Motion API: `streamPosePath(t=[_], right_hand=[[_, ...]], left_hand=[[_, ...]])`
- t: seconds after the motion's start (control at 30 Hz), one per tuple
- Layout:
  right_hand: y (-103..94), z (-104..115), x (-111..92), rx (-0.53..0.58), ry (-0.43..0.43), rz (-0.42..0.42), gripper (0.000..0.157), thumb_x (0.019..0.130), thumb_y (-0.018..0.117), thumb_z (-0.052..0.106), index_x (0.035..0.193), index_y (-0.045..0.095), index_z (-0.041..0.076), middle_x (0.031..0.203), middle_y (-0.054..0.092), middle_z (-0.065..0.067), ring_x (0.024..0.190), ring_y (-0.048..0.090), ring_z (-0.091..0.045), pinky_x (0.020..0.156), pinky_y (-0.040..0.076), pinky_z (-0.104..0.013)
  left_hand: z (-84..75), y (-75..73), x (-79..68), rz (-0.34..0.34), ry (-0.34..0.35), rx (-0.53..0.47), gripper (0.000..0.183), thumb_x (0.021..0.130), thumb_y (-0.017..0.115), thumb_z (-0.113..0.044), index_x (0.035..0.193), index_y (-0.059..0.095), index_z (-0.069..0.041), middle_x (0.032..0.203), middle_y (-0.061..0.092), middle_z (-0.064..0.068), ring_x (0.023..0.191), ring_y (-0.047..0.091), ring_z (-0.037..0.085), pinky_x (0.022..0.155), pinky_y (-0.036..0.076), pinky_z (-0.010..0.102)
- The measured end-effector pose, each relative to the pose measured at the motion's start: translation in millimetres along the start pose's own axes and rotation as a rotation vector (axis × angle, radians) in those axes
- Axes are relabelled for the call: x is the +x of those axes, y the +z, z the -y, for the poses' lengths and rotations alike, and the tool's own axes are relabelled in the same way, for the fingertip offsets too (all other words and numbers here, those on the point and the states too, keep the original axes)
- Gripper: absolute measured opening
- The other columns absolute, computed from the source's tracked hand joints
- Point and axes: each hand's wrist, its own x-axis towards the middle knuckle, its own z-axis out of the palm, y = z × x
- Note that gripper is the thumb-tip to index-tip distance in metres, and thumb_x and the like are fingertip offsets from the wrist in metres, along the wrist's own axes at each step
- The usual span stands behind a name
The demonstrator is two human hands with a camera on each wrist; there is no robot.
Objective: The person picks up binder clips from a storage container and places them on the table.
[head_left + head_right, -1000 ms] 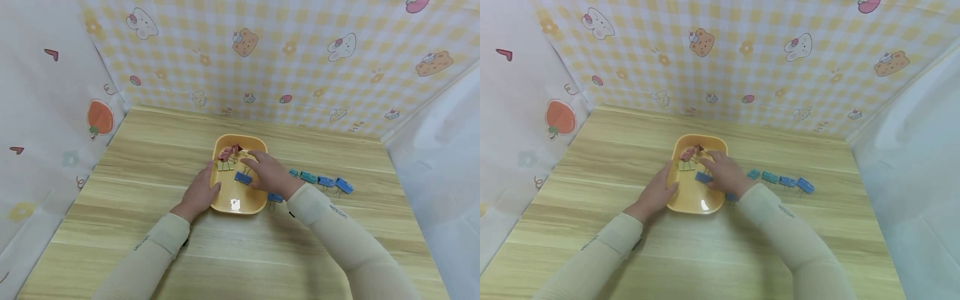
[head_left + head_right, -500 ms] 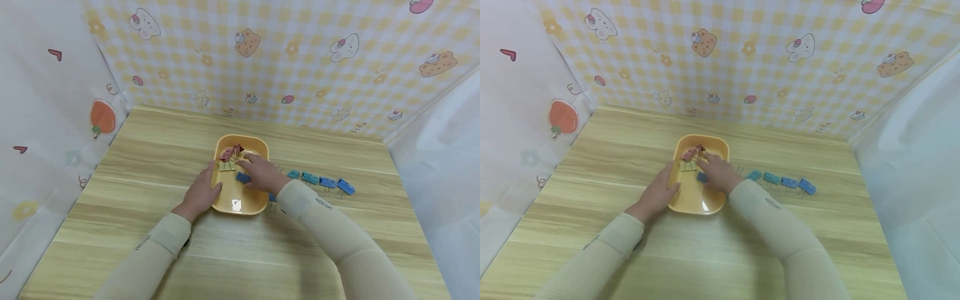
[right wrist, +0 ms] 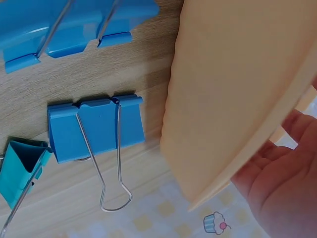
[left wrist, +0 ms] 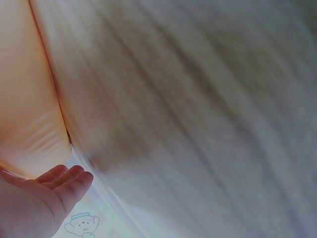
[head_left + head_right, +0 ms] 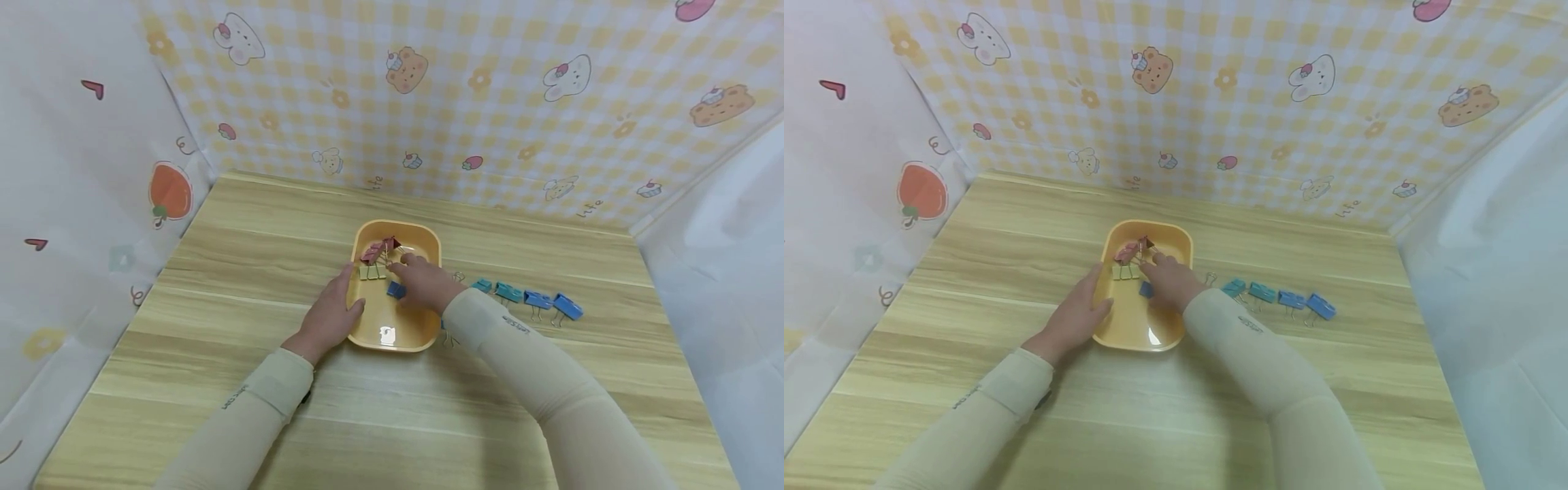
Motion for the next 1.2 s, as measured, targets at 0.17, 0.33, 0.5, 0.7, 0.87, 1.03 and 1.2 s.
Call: streamPosePath(t=[0.17,0.33,0.5,0.7,0.87,1.03,1.2], right_hand=[[1.2,0.6,2.5,-0.014,0.026,0.017,0.065,0.082,0.075,0.025,0.141,0.049,0.015,0.141,0.044,-0.014,0.122,0.049,-0.031,0.099,0.047,-0.044],[1.3,0.4,3.8,-0.034,0.031,0.016,0.062,0.081,0.075,0.024,0.136,0.052,0.012,0.132,0.048,-0.014,0.112,0.052,-0.029,0.092,0.051,-0.041],[0.8,0.5,7.3,-0.042,0.052,0.026,0.059,0.08,0.077,0.027,0.132,0.054,0.01,0.129,0.051,-0.014,0.107,0.053,-0.027,0.089,0.052,-0.04],[4.6,-1.0,14.2,-0.05,0.048,0.043,0.048,0.08,0.077,0.028,0.121,0.059,0.01,0.115,0.054,-0.01,0.094,0.052,-0.022,0.08,0.051,-0.036],[5.5,-1.5,17.3,-0.057,0.041,0.04,0.044,0.079,0.077,0.026,0.116,0.06,0.009,0.11,0.052,-0.009,0.093,0.05,-0.022,0.076,0.049,-0.034],[5.6,-0.7,18.0,-0.053,0.045,0.036,0.045,0.078,0.077,0.026,0.117,0.06,0.009,0.112,0.052,-0.01,0.096,0.049,-0.023,0.078,0.05,-0.035],[6.7,0.9,18.6,-0.037,0.047,0.038,0.047,0.077,0.079,0.024,0.117,0.059,0.009,0.113,0.051,-0.011,0.099,0.048,-0.024,0.08,0.05,-0.036]], left_hand=[[1.2,0.5,0.3,0.003,-0.008,-0.006,0.076,0.097,0.051,-0.032,0.156,0.008,-0.011,0.154,0.029,0.022,0.141,0.029,0.037,0.113,0.028,0.052],[2.2,1.2,0.5,0.004,-0.01,0.003,0.076,0.098,0.05,-0.033,0.156,0.007,-0.011,0.154,0.028,0.021,0.141,0.029,0.036,0.113,0.028,0.051],[1.3,0.6,0.5,0.004,-0.013,0.005,0.075,0.098,0.05,-0.032,0.156,0.008,-0.011,0.154,0.028,0.021,0.141,0.029,0.036,0.113,0.028,0.051],[1.1,0.4,0.4,0.004,-0.013,-0.003,0.075,0.097,0.05,-0.033,0.156,0.008,-0.011,0.154,0.028,0.021,0.141,0.029,0.036,0.113,0.028,0.051],[0.8,0.6,0.5,0.003,-0.012,-0.001,0.075,0.097,0.05,-0.033,0.156,0.008,-0.012,0.154,0.029,0.021,0.14,0.03,0.037,0.113,0.029,0.051],[0.1,0.1,0.1,0.004,-0.01,-0.007,0.076,0.097,0.051,-0.032,0.156,0.008,-0.012,0.154,0.029,0.021,0.14,0.03,0.037,0.113,0.028,0.051],[0.2,-0.1,-0.1,0.003,-0.006,-0.012,0.076,0.097,0.051,-0.031,0.156,0.008,-0.011,0.154,0.029,0.021,0.141,0.029,0.037,0.114,0.027,0.051]])
